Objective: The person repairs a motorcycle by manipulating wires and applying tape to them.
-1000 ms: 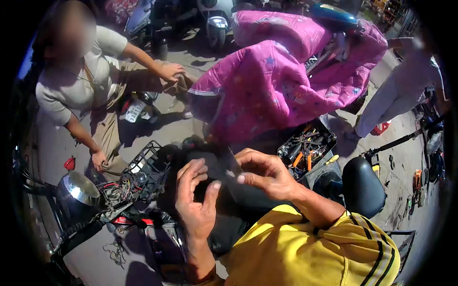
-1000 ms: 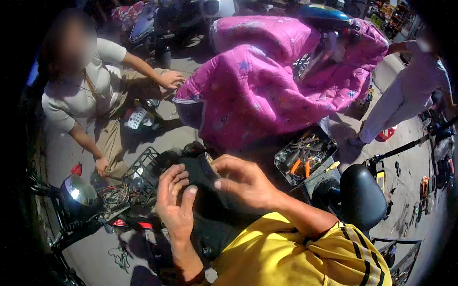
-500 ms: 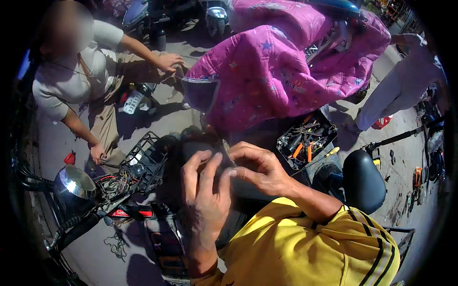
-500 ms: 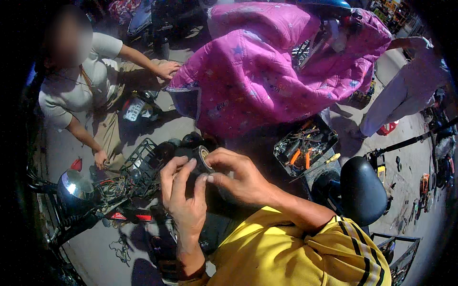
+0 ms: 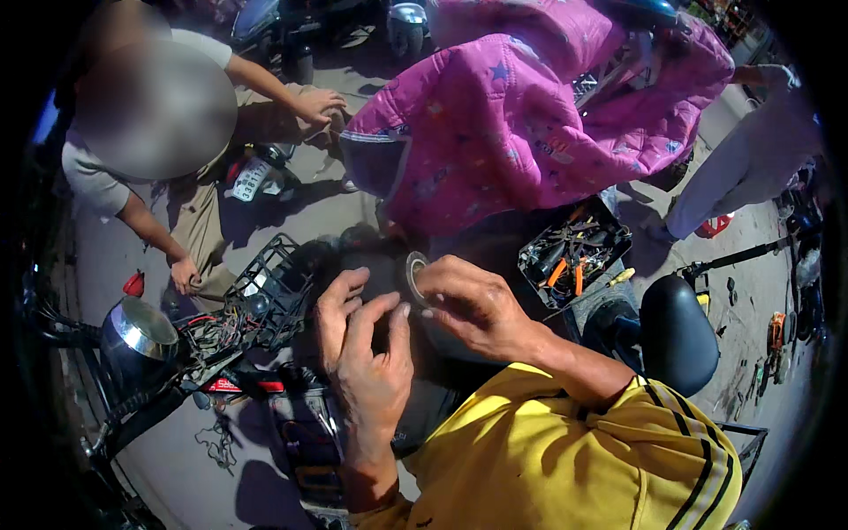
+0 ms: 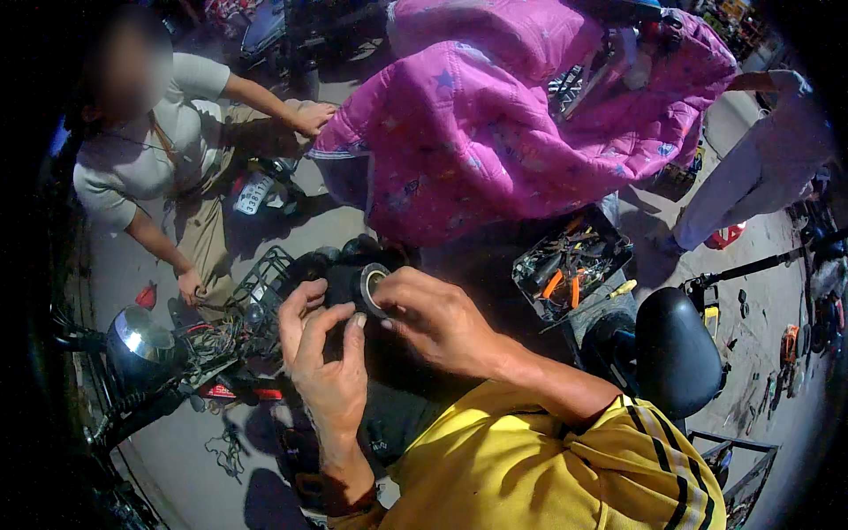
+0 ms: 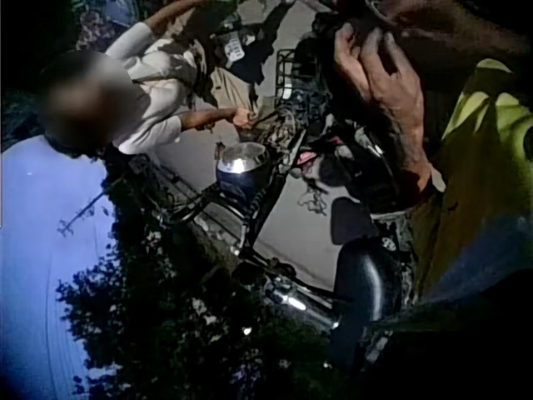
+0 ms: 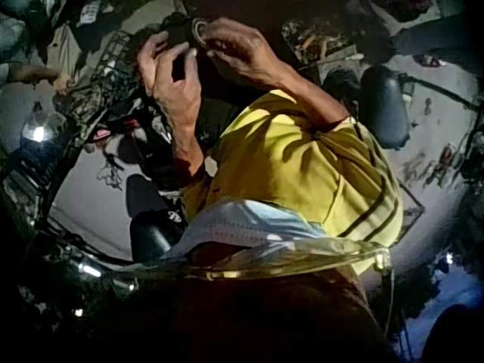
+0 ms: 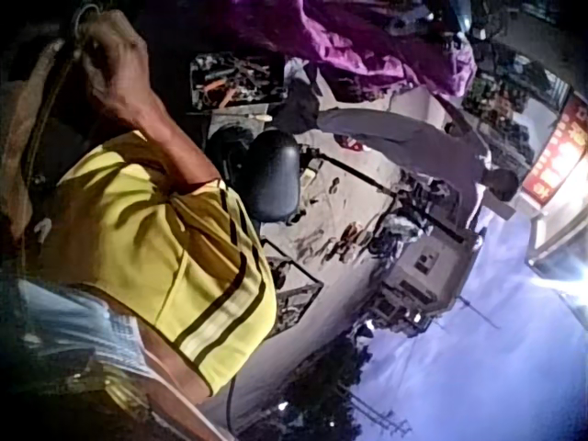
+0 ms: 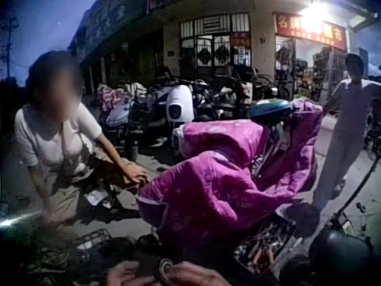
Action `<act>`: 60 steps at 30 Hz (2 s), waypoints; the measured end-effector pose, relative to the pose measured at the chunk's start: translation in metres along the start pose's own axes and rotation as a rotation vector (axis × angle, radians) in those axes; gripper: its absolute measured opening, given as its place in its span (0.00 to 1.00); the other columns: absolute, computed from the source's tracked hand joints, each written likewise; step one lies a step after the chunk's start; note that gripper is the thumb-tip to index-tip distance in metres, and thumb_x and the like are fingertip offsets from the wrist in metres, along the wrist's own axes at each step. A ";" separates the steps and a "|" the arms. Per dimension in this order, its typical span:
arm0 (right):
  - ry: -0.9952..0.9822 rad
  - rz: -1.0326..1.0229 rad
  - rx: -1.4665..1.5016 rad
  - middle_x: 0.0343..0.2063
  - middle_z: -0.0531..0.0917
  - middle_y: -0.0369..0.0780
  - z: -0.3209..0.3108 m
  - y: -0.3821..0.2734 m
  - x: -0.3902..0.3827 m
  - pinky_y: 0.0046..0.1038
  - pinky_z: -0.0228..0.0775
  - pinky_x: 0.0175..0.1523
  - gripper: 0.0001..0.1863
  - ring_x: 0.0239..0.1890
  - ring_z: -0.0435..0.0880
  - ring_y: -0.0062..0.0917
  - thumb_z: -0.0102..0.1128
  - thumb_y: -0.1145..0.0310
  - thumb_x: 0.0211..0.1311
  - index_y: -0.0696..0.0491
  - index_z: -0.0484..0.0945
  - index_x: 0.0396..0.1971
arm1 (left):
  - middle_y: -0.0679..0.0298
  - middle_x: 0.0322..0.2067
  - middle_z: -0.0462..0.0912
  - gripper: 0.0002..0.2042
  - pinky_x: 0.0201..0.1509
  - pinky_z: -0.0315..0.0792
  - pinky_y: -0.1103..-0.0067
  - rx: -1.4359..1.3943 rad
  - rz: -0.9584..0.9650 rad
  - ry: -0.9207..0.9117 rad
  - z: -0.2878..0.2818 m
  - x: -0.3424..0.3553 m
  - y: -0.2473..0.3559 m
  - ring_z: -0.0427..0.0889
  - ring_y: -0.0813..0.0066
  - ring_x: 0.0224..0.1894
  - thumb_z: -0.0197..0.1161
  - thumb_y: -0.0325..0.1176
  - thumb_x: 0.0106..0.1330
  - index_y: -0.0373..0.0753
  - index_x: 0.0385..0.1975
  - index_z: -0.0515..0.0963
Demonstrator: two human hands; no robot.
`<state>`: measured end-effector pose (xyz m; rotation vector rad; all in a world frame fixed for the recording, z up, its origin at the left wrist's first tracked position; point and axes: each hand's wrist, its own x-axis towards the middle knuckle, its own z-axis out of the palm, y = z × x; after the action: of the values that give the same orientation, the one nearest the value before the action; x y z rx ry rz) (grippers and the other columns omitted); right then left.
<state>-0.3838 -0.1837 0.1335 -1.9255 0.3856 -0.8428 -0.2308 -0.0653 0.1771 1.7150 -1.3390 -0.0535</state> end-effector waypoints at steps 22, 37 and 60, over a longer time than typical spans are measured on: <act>-0.092 0.049 -0.208 0.40 0.85 0.48 0.005 -0.006 0.019 0.44 0.79 0.44 0.15 0.42 0.87 0.49 0.74 0.67 0.67 0.57 0.83 0.48 | 0.54 0.56 0.77 0.07 0.63 0.72 0.71 -0.543 -0.231 -0.048 -0.008 -0.026 -0.030 0.76 0.66 0.57 0.67 0.29 0.63 0.37 0.35 0.76; -0.307 0.221 -0.146 0.39 0.85 0.49 0.021 -0.004 0.026 0.38 0.78 0.49 0.13 0.41 0.86 0.46 0.70 0.67 0.73 0.59 0.84 0.49 | 0.56 0.62 0.80 0.08 0.65 0.71 0.74 -0.894 -0.456 -0.154 -0.015 -0.057 -0.056 0.77 0.72 0.60 0.63 0.21 0.67 0.35 0.43 0.74; -0.156 0.107 -0.264 0.39 0.83 0.49 0.043 0.005 0.046 0.50 0.78 0.42 0.11 0.39 0.86 0.55 0.68 0.67 0.71 0.59 0.83 0.45 | 0.43 0.62 0.79 0.28 0.73 0.75 0.63 -0.605 -0.343 0.028 -0.002 -0.024 -0.062 0.81 0.58 0.65 0.72 0.08 0.60 0.42 0.47 0.62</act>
<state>-0.3211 -0.1846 0.1348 -2.1757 0.5214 -0.5899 -0.1936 -0.0463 0.1256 1.3885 -0.8695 -0.5689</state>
